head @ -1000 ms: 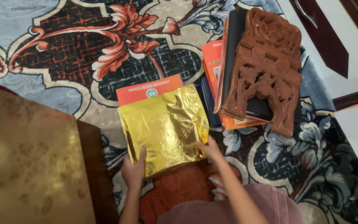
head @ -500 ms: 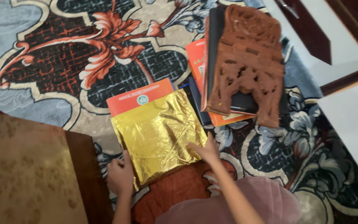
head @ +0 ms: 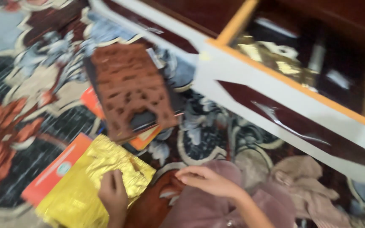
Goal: Taking various items like books, folders, and bags out of a wooden drawer and placing them on the floor.
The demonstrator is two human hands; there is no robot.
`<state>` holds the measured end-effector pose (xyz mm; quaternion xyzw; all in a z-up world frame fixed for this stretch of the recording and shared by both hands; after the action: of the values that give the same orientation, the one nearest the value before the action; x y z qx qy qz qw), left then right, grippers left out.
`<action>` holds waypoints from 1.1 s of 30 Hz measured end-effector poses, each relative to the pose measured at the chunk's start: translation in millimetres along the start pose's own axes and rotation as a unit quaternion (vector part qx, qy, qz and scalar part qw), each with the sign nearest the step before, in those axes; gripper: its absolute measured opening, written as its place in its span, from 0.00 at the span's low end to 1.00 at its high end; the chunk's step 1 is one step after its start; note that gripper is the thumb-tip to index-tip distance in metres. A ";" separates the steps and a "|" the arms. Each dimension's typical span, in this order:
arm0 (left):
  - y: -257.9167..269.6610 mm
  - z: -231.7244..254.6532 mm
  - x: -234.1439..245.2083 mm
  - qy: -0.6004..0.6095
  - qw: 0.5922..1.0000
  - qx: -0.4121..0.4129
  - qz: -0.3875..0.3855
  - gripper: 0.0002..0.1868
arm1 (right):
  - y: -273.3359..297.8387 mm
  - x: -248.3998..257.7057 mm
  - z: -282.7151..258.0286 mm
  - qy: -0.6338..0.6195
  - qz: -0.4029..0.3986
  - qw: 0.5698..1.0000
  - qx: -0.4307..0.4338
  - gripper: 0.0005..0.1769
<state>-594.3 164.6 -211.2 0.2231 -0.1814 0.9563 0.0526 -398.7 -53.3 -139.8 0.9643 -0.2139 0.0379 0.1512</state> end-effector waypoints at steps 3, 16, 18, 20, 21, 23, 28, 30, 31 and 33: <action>22.2 86.8 -67.8 0.092 0.984 -0.092 -0.121 0.17 | 46.8 68.4 27.7 -0.019 0.100 0.993 -0.064 0.19; 69.7 488.1 -210.3 0.304 0.851 -0.166 -0.395 0.11 | 277.8 306.4 -105.6 -0.217 0.561 0.787 0.138 0.24; 72.6 523.5 -238.4 0.317 0.837 -0.135 -0.426 0.10 | 288.8 335.2 -127.2 -0.222 0.577 0.773 0.137 0.24; 75.6 551.0 -281.1 0.327 0.823 -0.100 -0.454 0.10 | 290.5 368.6 -140.5 -0.226 0.591 0.763 0.134 0.24; 79.3 555.3 -313.5 0.327 0.808 -0.037 -0.489 0.12 | 285.1 386.5 -139.4 -0.242 0.595 0.758 0.114 0.23; 83.0 548.8 -414.6 0.327 0.788 0.024 -0.522 0.15 | 268.3 430.5 -125.1 -0.257 0.600 0.751 0.095 0.22; 83.1 520.5 -581.3 0.018 0.866 -0.090 -0.491 0.32 | 194.4 565.2 -8.8 -0.280 0.570 0.770 -0.060 0.29; 89.1 516.0 -630.1 -0.003 0.871 -0.088 -0.484 0.32 | 173.5 640.1 76.5 -0.251 0.583 0.763 -0.119 0.25; 87.7 511.0 -653.6 -0.024 0.878 -0.085 -0.471 0.33 | 163.1 677.2 120.5 -0.221 0.591 0.756 -0.175 0.21; 110.2 532.8 -641.9 0.009 0.868 -0.059 -0.492 0.34 | 158.6 735.0 211.0 -0.206 0.639 0.712 -0.207 0.20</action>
<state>177.3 -147.8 -88.4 0.2710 -0.1035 0.7960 0.5313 201.4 -549.9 -195.5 0.5261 -0.8075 -0.1192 0.2387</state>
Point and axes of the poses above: each hand's wrist, its own y-axis away from the middle knuckle, its own x-axis out of the back of the hand, z = x × y, the point moved 9 cm from there along -y, towards the middle knuckle, and after that the axes turned 9 degrees about z, right-handed, at the moved point
